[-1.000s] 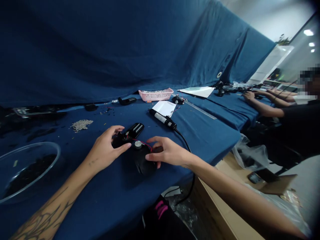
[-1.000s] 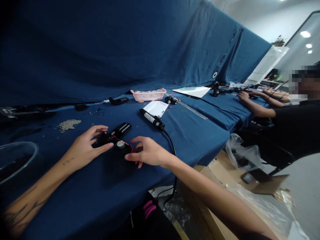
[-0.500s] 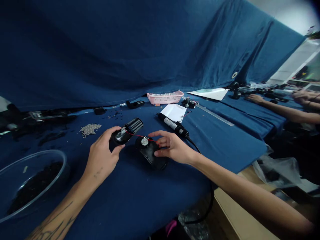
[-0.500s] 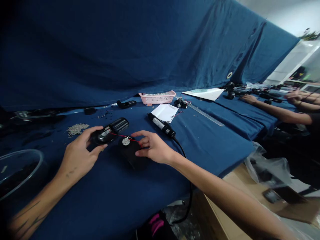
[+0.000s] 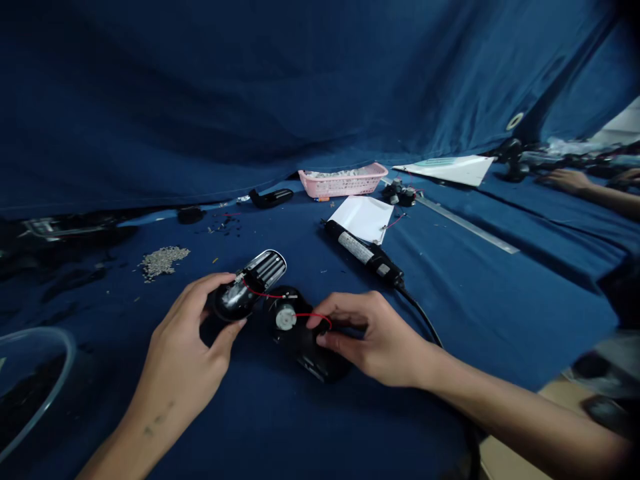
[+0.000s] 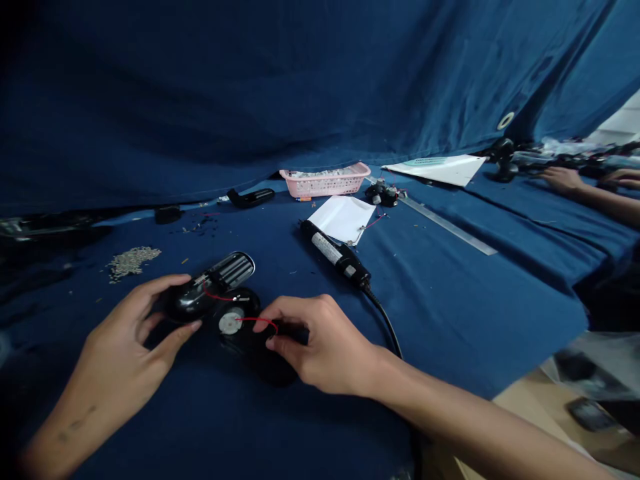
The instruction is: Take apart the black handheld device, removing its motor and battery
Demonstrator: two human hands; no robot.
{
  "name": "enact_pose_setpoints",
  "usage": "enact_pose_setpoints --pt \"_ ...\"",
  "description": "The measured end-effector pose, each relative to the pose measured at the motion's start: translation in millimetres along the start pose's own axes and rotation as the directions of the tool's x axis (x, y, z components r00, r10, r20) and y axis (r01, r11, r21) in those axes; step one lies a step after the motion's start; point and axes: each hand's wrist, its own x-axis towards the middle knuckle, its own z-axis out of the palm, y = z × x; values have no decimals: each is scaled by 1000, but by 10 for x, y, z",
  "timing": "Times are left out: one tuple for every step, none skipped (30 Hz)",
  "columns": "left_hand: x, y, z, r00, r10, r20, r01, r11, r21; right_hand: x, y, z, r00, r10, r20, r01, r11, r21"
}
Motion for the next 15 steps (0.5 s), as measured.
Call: enact_pose_setpoints --pt "-4 3 0 1000 -11 9 11 1000 -6 -19 -12 0 1000 -9 -6 8 999 -46" --pt "-11 7 0 1000 -22 19 22 1000 -9 -34 -24 -1 1000 -16 -11 15 996 -86" --pt "-18 14 -1 999 -31 27 31 999 -11 -46 -34 -2 1000 -22 -14 21 993 -115" --pt "-28 23 -3 998 -41 40 41 999 -11 -55 -43 -3 999 -28 -17 25 991 -130" --pt "-39 33 -4 998 -42 50 43 999 -9 -61 -50 -4 999 -32 -20 29 991 -130" --pt "-49 44 -4 998 -40 58 41 999 -5 -65 -56 -5 999 -35 -19 33 992 -125" --pt "-59 55 -2 998 -32 62 32 999 0 -67 -59 -6 999 -37 -17 35 992 -117" --pt "-67 64 0 998 -17 64 17 1000 9 -69 -60 -7 999 -36 -16 34 993 -110" --pt "-73 70 4 998 -1 64 0 1000 17 -71 -58 -8 999 -30 -16 28 994 -106" --pt "-77 73 8 998 10 58 -12 1000 27 -72 -53 -9 1000 -21 -18 19 994 -105" --pt "-78 72 13 999 11 49 -13 999 35 -73 -48 -10 1000 -13 -19 10 994 -109" --pt "-76 66 17 999 -5 44 3 999 38 -73 -44 -10 1000 -3 -20 1 994 -111" --pt "-73 55 20 999 -31 39 29 999 35 -72 -42 -10 1000 9 -19 -10 995 -102" --pt "-69 42 22 997 -69 42 68 997 26 -70 -42 -10 1000 25 -12 -26 997 -76" --pt "-63 28 22 993 -108 48 108 994 13 -65 -45 -11 999 48 4 -48 998 -34"
